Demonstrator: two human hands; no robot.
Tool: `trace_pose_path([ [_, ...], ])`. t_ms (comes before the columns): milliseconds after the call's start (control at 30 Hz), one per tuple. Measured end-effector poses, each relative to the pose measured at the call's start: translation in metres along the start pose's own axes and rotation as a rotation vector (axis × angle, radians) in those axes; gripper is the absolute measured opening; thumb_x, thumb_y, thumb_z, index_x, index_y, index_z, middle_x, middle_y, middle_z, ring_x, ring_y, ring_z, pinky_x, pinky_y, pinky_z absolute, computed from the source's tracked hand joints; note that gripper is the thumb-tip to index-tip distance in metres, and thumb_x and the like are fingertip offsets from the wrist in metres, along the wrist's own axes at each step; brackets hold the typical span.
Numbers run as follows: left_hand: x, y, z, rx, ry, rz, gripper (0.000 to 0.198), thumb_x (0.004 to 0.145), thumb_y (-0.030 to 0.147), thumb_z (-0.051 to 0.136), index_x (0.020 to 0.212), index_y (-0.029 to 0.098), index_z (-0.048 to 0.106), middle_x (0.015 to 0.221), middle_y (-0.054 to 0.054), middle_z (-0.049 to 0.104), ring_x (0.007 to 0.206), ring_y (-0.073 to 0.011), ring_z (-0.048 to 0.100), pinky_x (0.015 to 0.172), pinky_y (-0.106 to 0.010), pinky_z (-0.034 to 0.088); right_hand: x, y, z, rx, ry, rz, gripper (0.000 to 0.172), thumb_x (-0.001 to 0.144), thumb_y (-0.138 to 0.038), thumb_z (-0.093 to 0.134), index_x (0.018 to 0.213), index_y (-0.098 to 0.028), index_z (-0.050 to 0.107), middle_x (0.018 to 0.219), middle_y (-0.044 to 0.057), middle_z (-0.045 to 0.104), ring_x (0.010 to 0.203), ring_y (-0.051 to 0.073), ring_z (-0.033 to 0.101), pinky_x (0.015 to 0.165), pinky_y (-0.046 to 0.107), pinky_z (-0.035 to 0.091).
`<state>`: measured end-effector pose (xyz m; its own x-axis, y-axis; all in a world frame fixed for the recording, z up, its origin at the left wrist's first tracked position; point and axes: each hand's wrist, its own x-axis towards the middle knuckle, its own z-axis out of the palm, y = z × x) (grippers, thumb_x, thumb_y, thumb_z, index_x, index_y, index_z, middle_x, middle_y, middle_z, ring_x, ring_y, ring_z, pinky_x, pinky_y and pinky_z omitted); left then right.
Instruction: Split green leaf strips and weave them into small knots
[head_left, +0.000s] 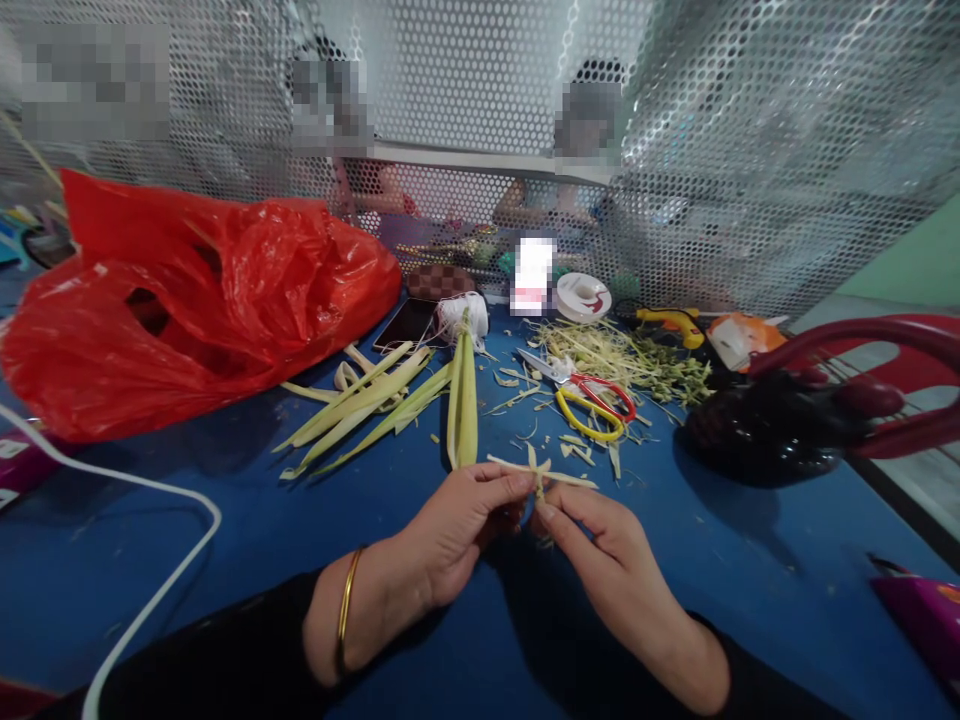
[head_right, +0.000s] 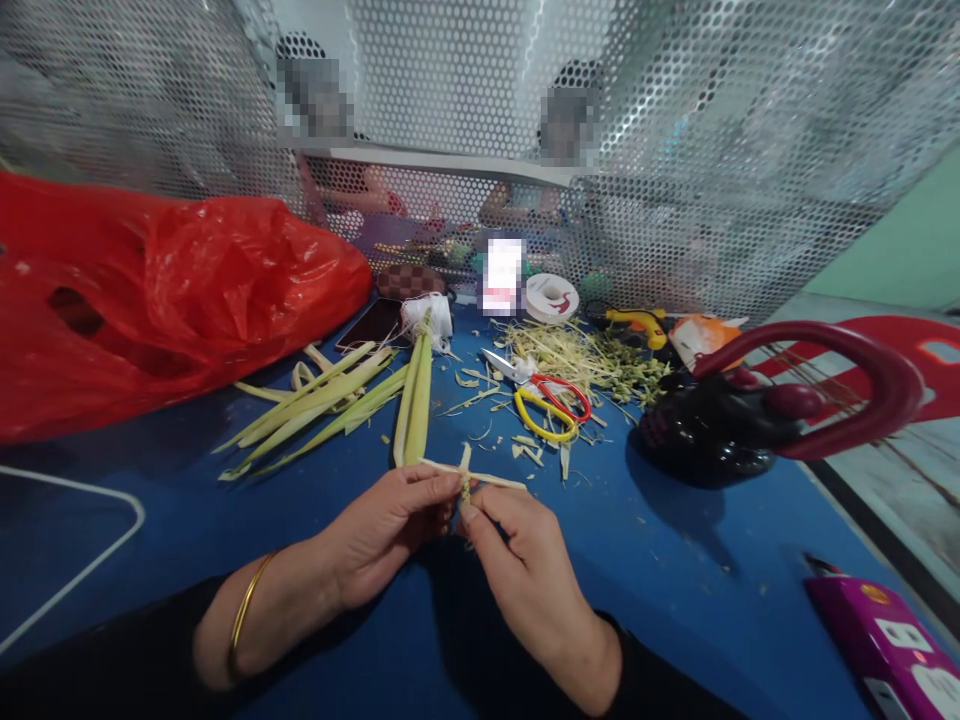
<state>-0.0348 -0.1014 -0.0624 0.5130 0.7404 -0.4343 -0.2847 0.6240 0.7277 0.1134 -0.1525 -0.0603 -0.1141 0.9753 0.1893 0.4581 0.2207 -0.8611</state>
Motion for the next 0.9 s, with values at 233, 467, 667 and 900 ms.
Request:
trace_pose_path([
  [233,-0.0017,0.0013,0.0050,-0.093,0.087,0.022,0.027,0.052,0.028,0.086,0.064,0.012,0.068,0.060,0.002,0.056,0.056,-0.0069,0.043,0.058,-0.021,0.032,-0.0009,-0.0034,-0.0007,-0.058,-0.046,-0.072,0.034,0.093,-0.023,0.045,0.059,-0.020,0.040,0.059,-0.003,0.043,0.059,0.012,0.041,0.058,0.024,0.033],
  [467,-0.0015,0.0000,0.0020,-0.182,0.005,-0.018,0.016,0.061,0.022,0.077,0.063,0.014,0.063,0.061,0.003,0.053,0.058,-0.0089,0.046,0.060,-0.023,0.037,0.0008,-0.0023,0.0002,-0.015,-0.054,-0.022,0.035,0.093,-0.025,0.045,0.058,-0.020,0.043,0.059,-0.002,0.047,0.060,0.012,0.045,0.058,0.024,0.035],
  [667,-0.0024,0.0000,0.0033,-0.185,0.022,0.007,0.016,0.063,0.021,0.077,0.067,0.015,0.063,0.061,0.004,0.053,0.058,-0.0081,0.047,0.061,-0.022,0.038,-0.0011,-0.0054,-0.0008,0.035,-0.057,-0.017,0.035,0.093,-0.027,0.046,0.059,-0.019,0.048,0.060,-0.002,0.048,0.060,0.012,0.045,0.059,0.024,0.035],
  [900,-0.0043,0.0005,0.0022,-0.196,-0.068,-0.010,0.009,0.070,0.022,0.068,0.069,0.013,0.067,0.063,0.000,0.059,0.059,-0.0109,0.052,0.062,-0.026,0.043,0.0010,-0.0039,-0.0024,0.320,-0.037,0.153,0.033,0.090,-0.034,0.051,0.061,-0.018,0.056,0.060,-0.001,0.055,0.061,0.013,0.049,0.059,0.024,0.039],
])
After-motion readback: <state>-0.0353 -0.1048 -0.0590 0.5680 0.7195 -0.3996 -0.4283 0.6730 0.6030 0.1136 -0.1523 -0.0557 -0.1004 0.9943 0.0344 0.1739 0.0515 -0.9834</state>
